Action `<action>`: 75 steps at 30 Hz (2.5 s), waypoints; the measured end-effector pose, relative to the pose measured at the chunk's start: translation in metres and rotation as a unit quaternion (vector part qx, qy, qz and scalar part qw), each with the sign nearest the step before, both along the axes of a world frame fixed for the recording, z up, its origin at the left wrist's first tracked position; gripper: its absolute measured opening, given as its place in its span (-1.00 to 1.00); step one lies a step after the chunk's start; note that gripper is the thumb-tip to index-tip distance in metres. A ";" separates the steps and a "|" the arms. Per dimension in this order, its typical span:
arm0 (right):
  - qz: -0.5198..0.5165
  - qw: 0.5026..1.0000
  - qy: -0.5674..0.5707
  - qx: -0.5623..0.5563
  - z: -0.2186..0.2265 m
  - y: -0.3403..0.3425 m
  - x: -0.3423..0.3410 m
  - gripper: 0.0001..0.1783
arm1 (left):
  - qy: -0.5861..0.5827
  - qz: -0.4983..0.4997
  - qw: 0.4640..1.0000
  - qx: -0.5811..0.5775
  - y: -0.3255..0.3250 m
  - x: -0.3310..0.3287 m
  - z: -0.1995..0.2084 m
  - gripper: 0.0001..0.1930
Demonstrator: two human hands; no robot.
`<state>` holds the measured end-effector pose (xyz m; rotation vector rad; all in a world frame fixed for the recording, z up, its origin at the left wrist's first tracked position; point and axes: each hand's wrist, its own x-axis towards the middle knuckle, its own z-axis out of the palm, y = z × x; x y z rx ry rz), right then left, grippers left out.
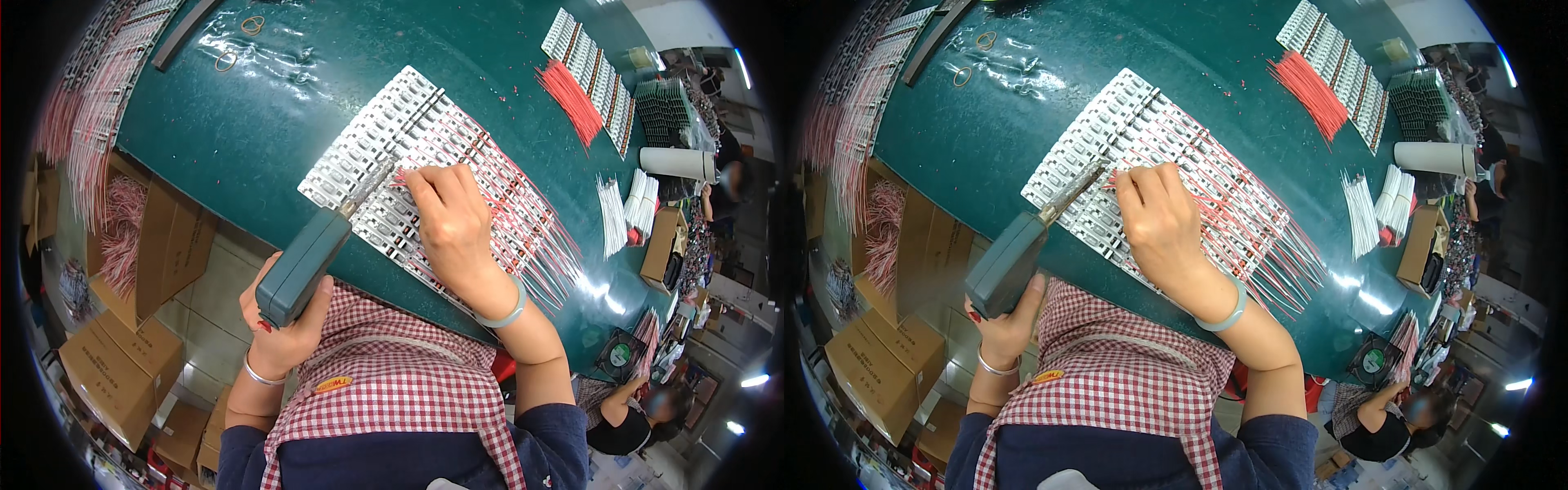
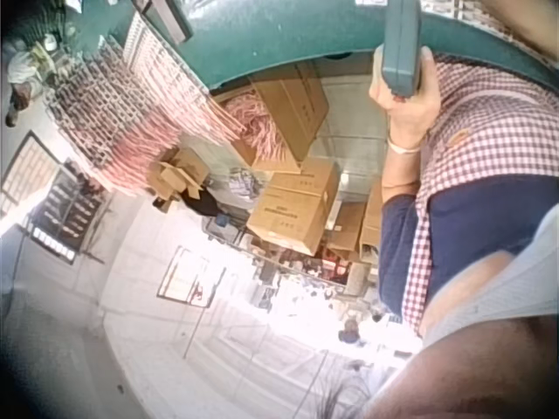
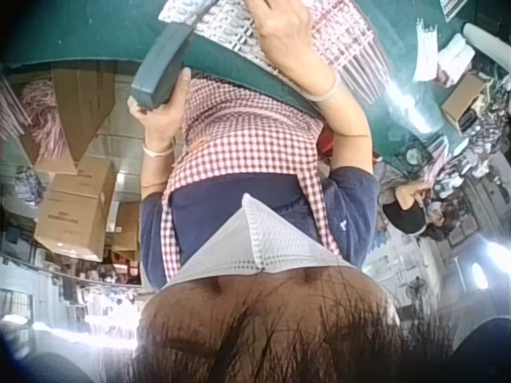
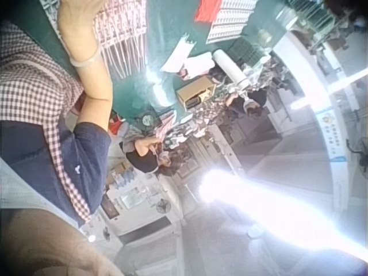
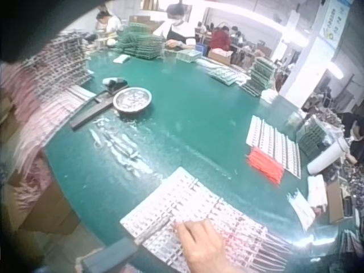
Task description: The person uses a soldering iron to attach red and white wires to a white plastic grid on a green workbench. They repeatedly pick up wires, position them into slots, and apply the soldering iron to secure them.
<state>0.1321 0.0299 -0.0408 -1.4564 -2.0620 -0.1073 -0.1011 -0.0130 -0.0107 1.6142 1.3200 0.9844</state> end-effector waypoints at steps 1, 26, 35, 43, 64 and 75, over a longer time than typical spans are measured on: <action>-0.002 1.000 -0.001 -0.003 0.001 0.000 -0.001 -0.72 | -0.003 0.000 1.000 -0.007 0.000 0.000 0.001 -0.79; 0.003 1.000 -0.014 0.002 0.001 0.000 -0.001 -0.72 | 0.012 0.010 0.999 0.038 -0.006 -0.006 0.000 -0.74; 0.012 1.000 -0.003 -0.011 0.003 -0.010 -0.006 -0.67 | 0.009 0.002 1.000 0.014 -0.009 -0.008 0.000 -0.76; 0.010 1.000 -0.011 -0.011 0.003 -0.010 -0.007 -0.70 | 0.007 -0.006 1.000 0.001 -0.009 -0.006 0.001 -0.79; 0.012 1.000 -0.009 -0.011 0.005 -0.013 -0.006 -0.67 | 0.016 0.020 0.999 0.036 -0.021 -0.013 -0.001 -0.74; 0.012 1.000 0.013 -0.012 0.001 -0.018 -0.013 -0.70 | 0.021 0.007 0.999 0.026 -0.023 -0.016 -0.004 -0.76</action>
